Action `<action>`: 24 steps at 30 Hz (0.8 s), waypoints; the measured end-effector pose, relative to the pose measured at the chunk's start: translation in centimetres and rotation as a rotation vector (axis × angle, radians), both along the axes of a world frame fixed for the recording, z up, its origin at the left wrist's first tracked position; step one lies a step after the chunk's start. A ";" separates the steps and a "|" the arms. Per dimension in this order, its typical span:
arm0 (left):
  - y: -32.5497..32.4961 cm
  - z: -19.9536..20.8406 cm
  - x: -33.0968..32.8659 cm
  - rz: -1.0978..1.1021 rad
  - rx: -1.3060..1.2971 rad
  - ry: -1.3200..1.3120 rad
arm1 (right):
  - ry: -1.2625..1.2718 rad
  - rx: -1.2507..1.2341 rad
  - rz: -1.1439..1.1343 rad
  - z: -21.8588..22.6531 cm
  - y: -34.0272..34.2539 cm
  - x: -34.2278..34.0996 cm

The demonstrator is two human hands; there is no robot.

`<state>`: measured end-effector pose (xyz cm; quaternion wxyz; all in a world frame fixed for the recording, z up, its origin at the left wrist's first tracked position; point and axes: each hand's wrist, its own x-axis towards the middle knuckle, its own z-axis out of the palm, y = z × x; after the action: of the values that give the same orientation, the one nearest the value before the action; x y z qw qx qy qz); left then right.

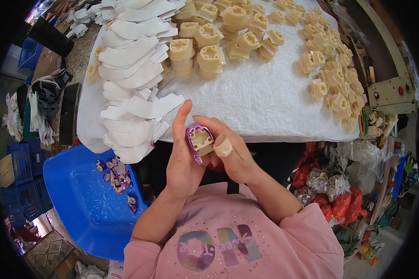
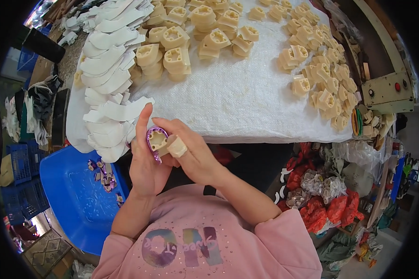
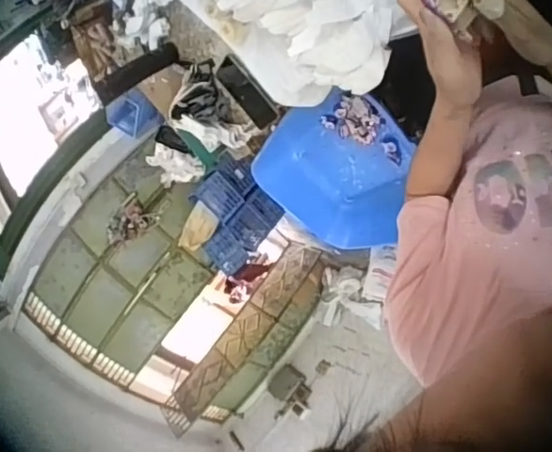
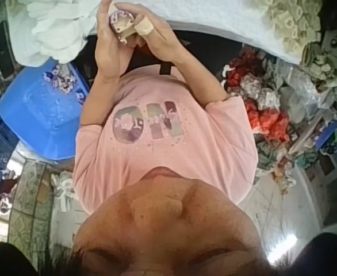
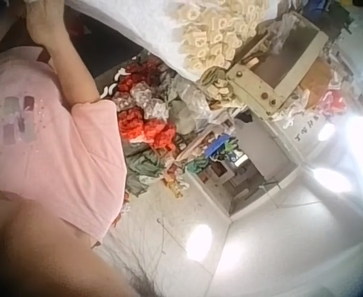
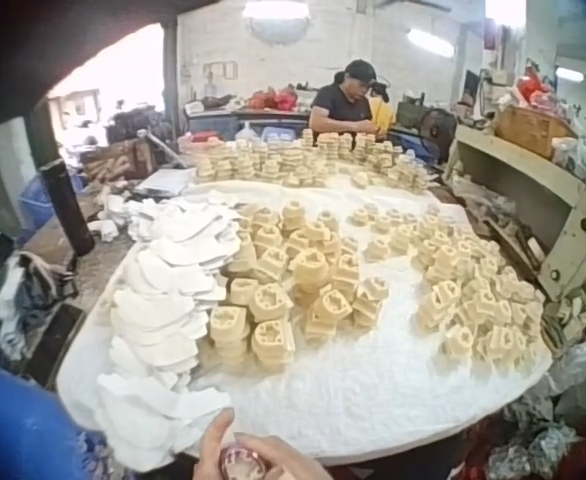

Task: The recorder is assembling foam and fabric components for shoes at a workbench.

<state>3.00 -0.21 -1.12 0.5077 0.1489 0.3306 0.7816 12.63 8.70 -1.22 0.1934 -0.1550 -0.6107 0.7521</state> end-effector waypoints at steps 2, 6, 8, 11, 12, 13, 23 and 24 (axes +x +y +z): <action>-0.4 -0.6 -1.0 -0.089 -0.005 0.053 | -0.046 -0.053 0.000 0.5 0.5 0.1; -0.6 -1.3 -1.4 -0.032 -0.103 0.641 | -0.001 0.676 -0.292 0.9 2.3 -0.3; -0.7 -1.1 -1.5 0.075 -0.210 1.053 | -0.339 0.791 -0.019 2.9 2.2 -0.6; -0.5 -0.6 -1.2 0.175 -0.004 1.076 | -0.222 0.509 -0.054 2.2 2.0 -0.5; -0.6 -0.9 -1.3 0.177 -0.004 1.074 | -0.040 0.469 -0.142 1.2 1.9 -0.1; -0.8 -1.2 -1.6 0.102 -0.100 1.051 | 0.013 0.453 -0.175 0.5 1.8 0.2; -0.7 2.2 -2.4 0.111 -0.193 1.301 | 0.003 -0.228 0.126 -0.2 4.2 1.0; -0.7 2.4 -2.4 0.105 -0.155 1.320 | 0.033 -0.106 0.187 -0.2 4.5 1.2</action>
<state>0.59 -0.93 1.31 0.1690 0.5431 0.6339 0.5241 13.84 13.16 -1.39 0.1239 -0.0952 -0.5787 0.8004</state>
